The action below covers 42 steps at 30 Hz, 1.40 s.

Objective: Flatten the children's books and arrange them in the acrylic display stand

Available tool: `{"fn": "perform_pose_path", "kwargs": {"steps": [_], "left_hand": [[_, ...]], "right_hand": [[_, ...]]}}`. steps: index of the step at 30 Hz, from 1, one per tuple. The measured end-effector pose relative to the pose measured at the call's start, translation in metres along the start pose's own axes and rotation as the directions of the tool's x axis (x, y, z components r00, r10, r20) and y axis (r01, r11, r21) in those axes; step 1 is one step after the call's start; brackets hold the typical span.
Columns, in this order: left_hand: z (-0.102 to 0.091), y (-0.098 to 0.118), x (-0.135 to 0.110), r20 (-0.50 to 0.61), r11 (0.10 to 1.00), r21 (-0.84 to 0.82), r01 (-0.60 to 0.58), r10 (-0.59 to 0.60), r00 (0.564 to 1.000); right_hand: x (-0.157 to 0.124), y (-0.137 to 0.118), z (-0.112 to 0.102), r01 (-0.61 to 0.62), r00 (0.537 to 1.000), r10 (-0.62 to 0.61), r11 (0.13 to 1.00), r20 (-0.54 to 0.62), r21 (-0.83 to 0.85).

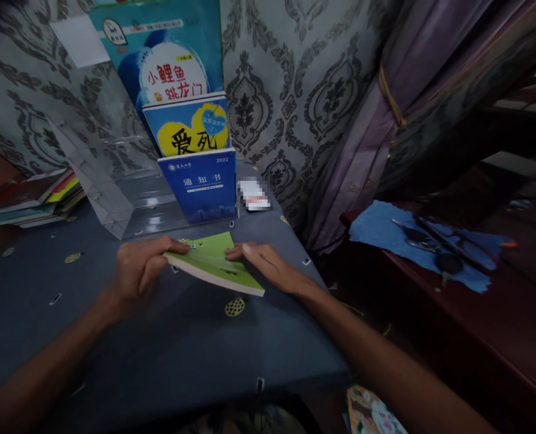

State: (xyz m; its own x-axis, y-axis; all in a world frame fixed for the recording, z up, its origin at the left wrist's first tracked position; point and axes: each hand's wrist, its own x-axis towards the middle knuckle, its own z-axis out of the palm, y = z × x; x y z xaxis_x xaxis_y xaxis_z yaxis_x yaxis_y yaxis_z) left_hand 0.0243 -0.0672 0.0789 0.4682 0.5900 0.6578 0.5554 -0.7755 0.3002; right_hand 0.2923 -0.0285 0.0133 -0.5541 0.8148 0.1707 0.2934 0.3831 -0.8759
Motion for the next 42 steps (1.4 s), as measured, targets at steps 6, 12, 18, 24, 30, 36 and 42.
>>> {"fn": "perform_pose_path", "kwargs": {"steps": [6, 12, 18, 24, 30, 36, 42], "left_hand": [[-0.006, -0.01, 0.011, -0.129, 0.932, -0.161, 0.324, -0.346, 0.93], [-0.007, -0.013, 0.017, -0.196, 0.871, -0.306, 0.385, -0.453, 0.87], [-0.016, -0.013, 0.022, -0.218, 0.782, -0.488, 0.389, -0.54, 0.813], [-0.017, -0.033, 0.015, 0.006, 0.571, -0.669, 0.476, -0.636, 0.771], [0.01, -0.061, -0.011, 0.264, 0.272, -0.698, 0.662, -0.762, 0.592], [0.037, -0.082, -0.03, 0.363, 0.283, -0.564, 0.776, -0.759, 0.541], [0.04, -0.09, -0.03, 0.365, 0.583, -0.22, 0.782, -0.694, 0.621]], "right_hand": [[-0.008, 0.002, -0.003, 0.07, 0.996, -0.076, 0.993, 0.053, 0.096], [0.01, 0.006, 0.015, 0.071, 0.969, -0.089, 0.994, -0.231, -0.083], [0.013, -0.023, 0.01, 0.107, 0.927, -0.123, 0.992, -0.353, -0.064], [0.013, -0.039, 0.012, 0.011, 0.941, 0.047, 0.985, -0.334, 0.171], [0.014, -0.014, 0.028, -0.182, 0.958, 0.256, 0.89, -0.127, 0.419], [0.015, 0.001, 0.031, -0.291, 0.937, 0.34, 0.888, -0.08, 0.356], [0.016, 0.004, 0.026, -0.363, 0.922, 0.382, 0.905, -0.052, 0.222]]}}
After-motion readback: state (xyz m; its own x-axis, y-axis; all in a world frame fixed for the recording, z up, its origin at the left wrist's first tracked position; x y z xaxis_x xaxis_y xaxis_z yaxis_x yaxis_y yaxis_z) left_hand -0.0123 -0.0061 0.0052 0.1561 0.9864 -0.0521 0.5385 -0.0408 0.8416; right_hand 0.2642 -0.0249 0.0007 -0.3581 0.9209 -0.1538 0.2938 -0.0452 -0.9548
